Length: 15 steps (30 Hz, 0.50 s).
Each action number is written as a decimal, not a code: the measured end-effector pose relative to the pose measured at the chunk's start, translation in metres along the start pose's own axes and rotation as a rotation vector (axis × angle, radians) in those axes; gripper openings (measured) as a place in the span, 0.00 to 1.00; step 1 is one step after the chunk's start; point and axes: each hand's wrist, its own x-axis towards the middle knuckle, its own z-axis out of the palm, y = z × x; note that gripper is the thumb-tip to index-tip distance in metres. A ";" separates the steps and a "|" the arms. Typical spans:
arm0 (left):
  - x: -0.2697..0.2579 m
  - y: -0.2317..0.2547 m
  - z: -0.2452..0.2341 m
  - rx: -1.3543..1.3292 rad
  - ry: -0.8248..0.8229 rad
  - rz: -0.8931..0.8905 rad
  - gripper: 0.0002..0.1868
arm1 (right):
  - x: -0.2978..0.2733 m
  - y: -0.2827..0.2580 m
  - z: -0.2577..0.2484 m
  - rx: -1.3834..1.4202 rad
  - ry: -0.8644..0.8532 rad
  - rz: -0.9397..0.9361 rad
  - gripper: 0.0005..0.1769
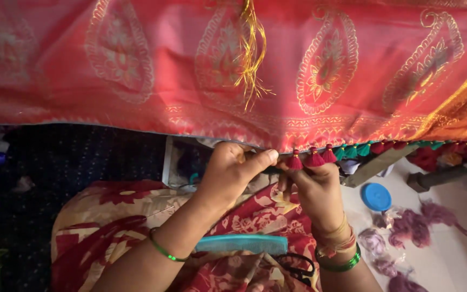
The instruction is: Sewing and tying decorative tassels onto a large red and orange fabric.
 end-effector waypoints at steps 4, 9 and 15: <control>0.000 -0.010 -0.005 0.007 -0.033 -0.050 0.11 | 0.000 0.009 0.000 0.024 -0.042 -0.170 0.07; 0.001 -0.007 -0.002 -0.013 -0.052 -0.060 0.12 | 0.002 0.016 0.006 0.212 -0.008 -0.099 0.07; -0.001 0.003 0.003 -0.020 -0.019 -0.097 0.09 | -0.002 0.019 0.004 0.068 0.001 -0.209 0.06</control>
